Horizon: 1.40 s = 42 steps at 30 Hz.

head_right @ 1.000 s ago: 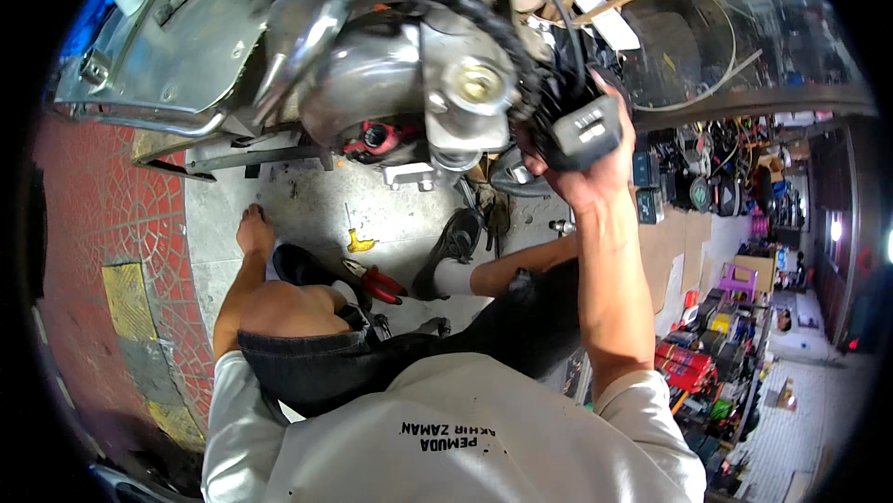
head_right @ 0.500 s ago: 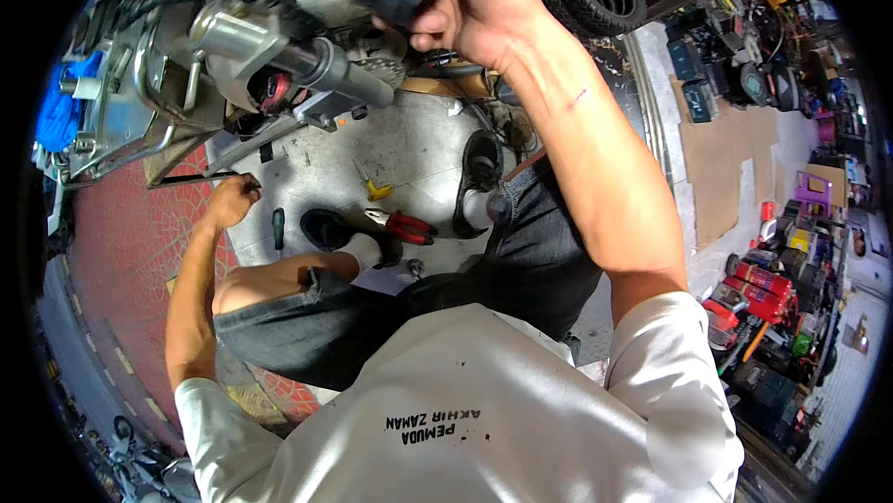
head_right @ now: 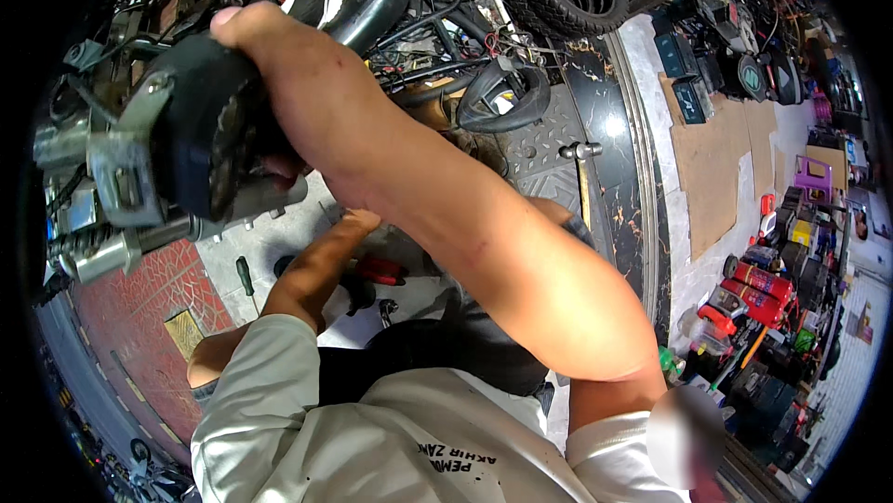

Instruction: The person works on a motorcycle engine, using a red-handled screwdriver to tighten bolts on the cylinder head and a green-handled screwdriver to adjust the spark plug cap. The person also manipulates the engine's cooling fins and wiring with their hands.

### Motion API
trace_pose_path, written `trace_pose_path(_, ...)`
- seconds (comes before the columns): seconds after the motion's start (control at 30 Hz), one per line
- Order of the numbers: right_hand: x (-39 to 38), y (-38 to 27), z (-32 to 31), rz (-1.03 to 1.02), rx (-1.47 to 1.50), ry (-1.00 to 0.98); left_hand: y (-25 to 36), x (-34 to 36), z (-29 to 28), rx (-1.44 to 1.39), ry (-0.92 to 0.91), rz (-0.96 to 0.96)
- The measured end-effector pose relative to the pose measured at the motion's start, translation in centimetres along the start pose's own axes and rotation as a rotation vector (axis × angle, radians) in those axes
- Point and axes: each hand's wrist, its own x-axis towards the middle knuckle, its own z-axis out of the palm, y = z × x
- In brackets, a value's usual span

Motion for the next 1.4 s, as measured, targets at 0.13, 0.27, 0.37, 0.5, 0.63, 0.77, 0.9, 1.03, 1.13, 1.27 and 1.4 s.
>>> trace_pose_path(0.13, -0.2, -0.6, -0.2, 0.028, 0.063, -0.001, -0.8, 1.5, 0.5, -0.009, -0.033, -0.072)
trace_pose_path(0.27, -0.3, -1.5, 0.4, -0.025, 0.268, 0.013, -1.9, 0.4, -0.3, -0.101, -0.032, -0.217)
trace_pose_path(0.37, -0.1, -1.5, 0.9, 0.035, 0.254, 0.154, -3.4, -2.1, -0.3, -0.224, -0.001, -0.391)
trace_pose_path(0.5, 0.2, -1.4, 1.2, 0.036, 0.152, 0.185, -9.0, -6.6, 0.1, -0.379, 0.053, -0.759)
trace_pose_path(0.63, 0.2, -1.0, 1.1, 0.014, 0.136, 0.230, -16.5, -10.8, 1.4, -0.535, 0.094, -1.094)
trace_pose_path(0.77, 0.0, -0.7, 1.0, 0.002, 0.128, 0.166, -20.1, -14.2, 1.6, -0.377, 0.250, -1.214)
trace_pose_path(0.9, -0.8, -0.6, 1.3, -0.051, 0.150, 0.108, -18.0, -13.6, -3.0, -0.728, 0.360, -1.472)
trace_pose_path(1.03, -1.4, -0.7, 2.3, -0.198, 0.227, -0.131, -10.5, -11.1, -13.2, -1.453, 0.874, -1.419)
trace_pose_path(1.13, -2.3, -1.3, 3.8, -0.241, 0.115, -0.165, -2.0, -12.3, -22.9, -1.479, 1.106, -1.112)
trace_pose_path(1.27, -3.1, -4.9, 6.8, -0.556, -0.319, -0.261, 6.0, -17.1, -36.2, -0.920, 1.207, -0.664)
trace_pose_path(1.4, -0.8, -11.9, 11.4, -0.968, -0.870, -0.144, 7.3, -19.0, -46.0, -0.235, 1.452, -0.372)
